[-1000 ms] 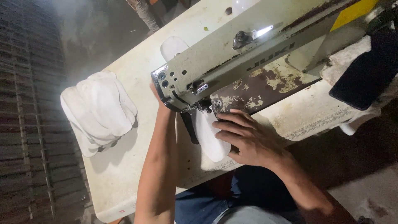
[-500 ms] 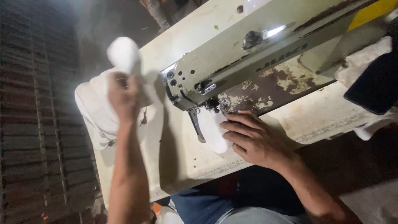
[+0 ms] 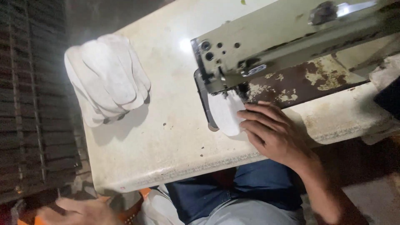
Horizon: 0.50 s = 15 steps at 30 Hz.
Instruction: Using an industrial sewing machine to stitch the perimeter of shoe insoles at a rapid pace.
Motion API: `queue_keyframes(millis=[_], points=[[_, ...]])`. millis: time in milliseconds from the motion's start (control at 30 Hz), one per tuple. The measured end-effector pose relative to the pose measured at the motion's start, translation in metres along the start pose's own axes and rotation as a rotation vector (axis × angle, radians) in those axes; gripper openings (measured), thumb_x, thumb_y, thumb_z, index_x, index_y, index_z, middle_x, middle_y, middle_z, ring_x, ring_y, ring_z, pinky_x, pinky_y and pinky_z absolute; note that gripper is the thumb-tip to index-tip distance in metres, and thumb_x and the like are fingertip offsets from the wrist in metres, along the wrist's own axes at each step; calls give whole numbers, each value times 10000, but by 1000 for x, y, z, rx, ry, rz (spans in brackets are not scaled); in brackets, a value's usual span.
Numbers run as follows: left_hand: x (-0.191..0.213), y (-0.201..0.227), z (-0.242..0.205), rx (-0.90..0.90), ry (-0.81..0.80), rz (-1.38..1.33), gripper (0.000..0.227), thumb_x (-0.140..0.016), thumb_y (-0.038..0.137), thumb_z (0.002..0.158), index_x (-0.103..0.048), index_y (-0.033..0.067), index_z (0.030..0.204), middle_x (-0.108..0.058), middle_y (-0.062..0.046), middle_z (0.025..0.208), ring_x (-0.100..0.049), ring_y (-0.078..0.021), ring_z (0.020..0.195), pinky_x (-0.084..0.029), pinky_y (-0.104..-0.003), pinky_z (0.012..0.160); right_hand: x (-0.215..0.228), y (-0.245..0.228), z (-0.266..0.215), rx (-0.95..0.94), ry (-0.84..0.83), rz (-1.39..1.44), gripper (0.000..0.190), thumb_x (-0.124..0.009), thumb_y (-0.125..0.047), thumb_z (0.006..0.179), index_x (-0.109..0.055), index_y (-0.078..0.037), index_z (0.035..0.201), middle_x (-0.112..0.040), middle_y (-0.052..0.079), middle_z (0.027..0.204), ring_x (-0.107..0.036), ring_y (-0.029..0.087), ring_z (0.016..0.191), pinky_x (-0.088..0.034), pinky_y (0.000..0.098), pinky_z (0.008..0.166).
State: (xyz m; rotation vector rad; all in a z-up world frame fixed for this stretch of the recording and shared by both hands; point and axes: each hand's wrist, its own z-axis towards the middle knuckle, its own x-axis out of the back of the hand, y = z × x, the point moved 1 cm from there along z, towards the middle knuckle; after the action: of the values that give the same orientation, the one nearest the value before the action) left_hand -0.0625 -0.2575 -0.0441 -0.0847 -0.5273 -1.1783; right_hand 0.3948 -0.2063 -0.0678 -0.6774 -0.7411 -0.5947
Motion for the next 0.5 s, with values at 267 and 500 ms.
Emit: queue_keyframes(millis=[267, 500], points=[[-12, -197, -306, 634, -458, -133, 293, -608, 145, 1070, -676, -57, 1271, -692, -257, 1198, -663, -393, 1120, -528, -495, 913, -1, -6, 1, -104, -8, -49, 130, -644, -49, 993, -712, -57, 1103, -723, 89, 1304, -613, 324, 1331, -414, 573, 1215], [3, -214, -441, 900, -1086, 431, 255, -651, 446, 905, -677, 313, 1121, -548, -79, 1261, -520, -369, 1276, -424, -593, 996, -10, -9, -3, -156, 29, -115, 108, -686, -31, 1035, -739, -54, 1126, -735, 93, 1317, -615, 361, 1361, -411, 594, 1242]])
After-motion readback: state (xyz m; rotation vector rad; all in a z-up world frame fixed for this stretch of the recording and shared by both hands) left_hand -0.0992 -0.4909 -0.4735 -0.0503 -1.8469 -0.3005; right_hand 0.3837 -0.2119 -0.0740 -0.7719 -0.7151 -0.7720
